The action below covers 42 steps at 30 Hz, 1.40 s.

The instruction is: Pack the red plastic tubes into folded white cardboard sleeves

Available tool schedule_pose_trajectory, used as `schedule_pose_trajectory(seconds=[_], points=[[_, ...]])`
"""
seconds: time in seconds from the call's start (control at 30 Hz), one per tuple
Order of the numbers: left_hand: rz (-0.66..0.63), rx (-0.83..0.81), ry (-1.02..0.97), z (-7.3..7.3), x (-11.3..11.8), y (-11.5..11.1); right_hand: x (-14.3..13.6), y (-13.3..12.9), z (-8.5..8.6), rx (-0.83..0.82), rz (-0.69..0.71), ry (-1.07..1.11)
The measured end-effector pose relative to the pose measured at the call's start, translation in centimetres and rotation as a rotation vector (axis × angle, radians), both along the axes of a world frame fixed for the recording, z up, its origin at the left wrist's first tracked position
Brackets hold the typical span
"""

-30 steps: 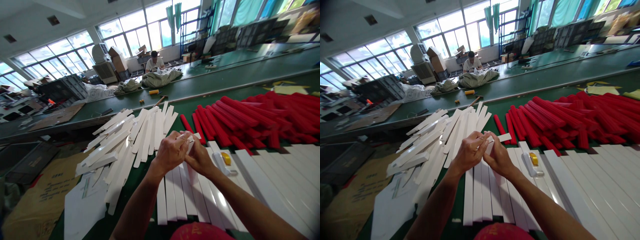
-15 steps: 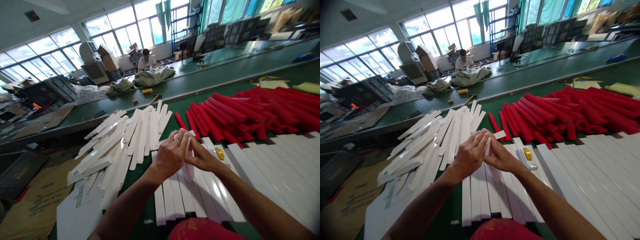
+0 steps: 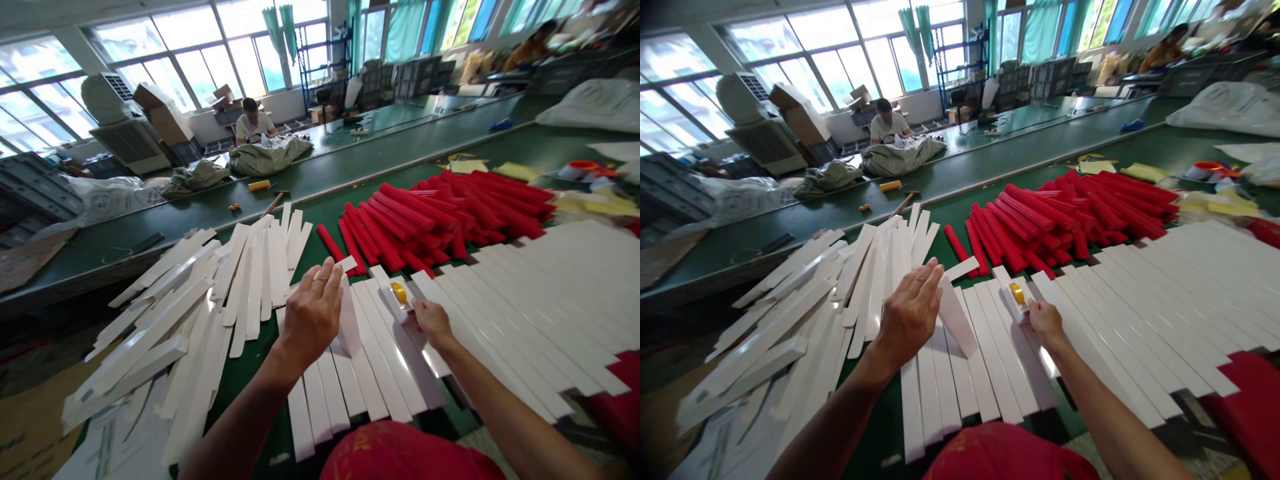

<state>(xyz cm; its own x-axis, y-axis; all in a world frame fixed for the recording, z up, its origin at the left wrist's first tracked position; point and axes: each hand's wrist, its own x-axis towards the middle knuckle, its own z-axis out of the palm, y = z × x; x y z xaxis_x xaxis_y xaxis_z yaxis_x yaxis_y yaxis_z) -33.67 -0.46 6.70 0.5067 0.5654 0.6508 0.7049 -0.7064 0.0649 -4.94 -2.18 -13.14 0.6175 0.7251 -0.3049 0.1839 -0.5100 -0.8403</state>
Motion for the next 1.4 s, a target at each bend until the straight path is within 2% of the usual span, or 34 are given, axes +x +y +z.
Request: schedule_pose_trajectory(seconds=[0.13, 0.3, 0.47, 0.6, 0.73, 0.93, 1.03, 1.13, 1.2, 1.27, 1.33, 1.4], points=[[-0.003, -0.014, -0.026, 0.1, 0.1, -0.4, -1.1, 0.6, 0.2, 0.010, -0.073, 0.195], [-0.017, -0.010, -0.054, 0.0, 0.1, -0.7, -1.0, 1.0, 0.7, 0.046, -0.129, 0.365], [-0.040, -0.008, -0.071, -0.1, 0.1, -0.5, -0.4, 0.1, 1.0, 0.173, -0.153, 0.480], [-0.039, -0.041, -0.115, -0.2, -0.1, 0.0, -0.4, -1.6, 0.3, 0.240, -0.151, 0.539], [-0.037, -0.115, -0.192, -0.9, -0.5, 0.9, -0.9, -2.7, -0.7, 0.201, -0.114, 0.596], [0.020, -0.182, -0.350, -2.2, -1.0, 2.7, -0.3, -2.6, -2.1, 0.168, -0.093, 0.700], [0.031, -0.209, -0.401, -2.3, -0.7, 3.1, 0.2, -2.6, -2.9, 0.107, -0.107, 0.772], [0.020, -0.212, -0.432, -2.3, -0.3, 2.9, -0.3, -2.8, -3.1, 0.048, -0.113, 0.745], [0.010, -0.222, -0.435, -2.2, 0.0, 2.4, -1.5, -3.0, -1.8, 0.028, -0.091, 0.720], [0.010, -0.241, -0.411, -2.1, 0.3, 1.8, -3.5, -3.1, 1.4, 0.073, 0.007, 0.707], [0.009, -0.246, -0.368, -1.9, 0.8, 1.1, -5.7, -2.9, 6.5, 0.208, 0.176, 0.715], [0.004, -0.226, -0.321, -1.6, 1.3, 0.6, -7.9, -2.4, 12.3, 0.366, 0.355, 0.703]])
